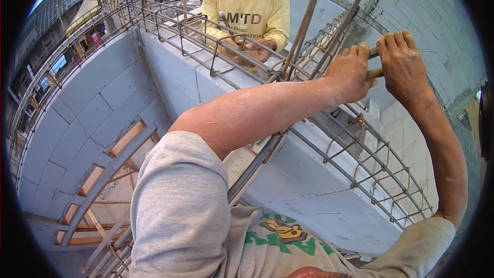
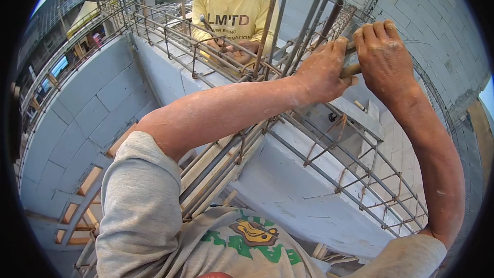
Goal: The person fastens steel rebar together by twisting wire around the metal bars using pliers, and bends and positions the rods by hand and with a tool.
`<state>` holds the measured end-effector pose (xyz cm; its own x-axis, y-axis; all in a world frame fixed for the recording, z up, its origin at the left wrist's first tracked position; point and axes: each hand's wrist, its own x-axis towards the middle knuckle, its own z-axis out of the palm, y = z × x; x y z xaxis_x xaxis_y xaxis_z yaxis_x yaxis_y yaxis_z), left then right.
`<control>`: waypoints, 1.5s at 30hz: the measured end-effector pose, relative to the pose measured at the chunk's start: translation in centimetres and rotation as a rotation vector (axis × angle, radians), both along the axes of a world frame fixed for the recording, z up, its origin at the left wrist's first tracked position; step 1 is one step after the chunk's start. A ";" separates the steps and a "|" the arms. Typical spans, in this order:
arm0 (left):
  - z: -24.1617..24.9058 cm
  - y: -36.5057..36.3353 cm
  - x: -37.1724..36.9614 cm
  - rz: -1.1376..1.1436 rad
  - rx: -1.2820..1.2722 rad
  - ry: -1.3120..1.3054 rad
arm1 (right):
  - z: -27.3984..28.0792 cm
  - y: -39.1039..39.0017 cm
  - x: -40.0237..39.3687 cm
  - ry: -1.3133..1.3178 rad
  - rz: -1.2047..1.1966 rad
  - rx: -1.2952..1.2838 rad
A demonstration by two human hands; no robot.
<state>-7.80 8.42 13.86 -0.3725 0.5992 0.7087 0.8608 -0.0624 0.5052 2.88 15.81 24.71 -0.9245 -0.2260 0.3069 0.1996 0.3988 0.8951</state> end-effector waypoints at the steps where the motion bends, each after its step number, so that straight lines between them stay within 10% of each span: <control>1: -0.1 0.2 0.2 0.001 0.007 -0.001 | 0.2 -0.2 0.0 -0.020 -0.038 -0.053; 12: 1.0 1.0 -0.7 -0.123 -0.215 0.072 | 0.6 0.4 0.3 -0.106 -0.226 -0.255; 17: 1.5 2.8 -2.2 -0.388 -0.387 0.167 | 2.1 -0.7 -0.3 -0.262 -0.590 -0.499; 22: 0.5 -0.6 -1.7 -0.178 -0.312 -0.034 | 5.3 -4.4 -2.8 -0.293 -1.118 -0.897; 25: 0.2 0.5 -2.7 -0.238 -0.314 -0.067 | 5.4 -4.6 -2.4 -0.251 -0.904 -0.866; 27: -0.1 0.7 -2.6 -0.300 -0.332 -0.086 | 3.2 -2.3 -0.8 -0.370 -0.485 -0.352; 30: 0.1 0.6 -2.5 -0.297 -0.340 -0.156 | 0.3 -4.3 0.8 -0.214 -0.561 -0.270; 34: 0.3 1.0 -2.6 -0.290 -0.416 -0.108 | -3.8 2.5 3.7 0.112 0.206 0.149; 38: 1.3 0.4 -2.4 -0.306 -0.572 -0.106 | -4.6 4.4 4.5 0.126 0.221 0.197; 42: 1.0 -0.3 -1.9 -0.163 -0.424 0.092 | -1.4 2.3 3.4 -0.154 -0.030 -0.248; 45: 1.0 -0.6 -2.1 -0.258 -0.385 0.188 | 2.5 -1.3 1.3 -0.353 -0.786 -0.909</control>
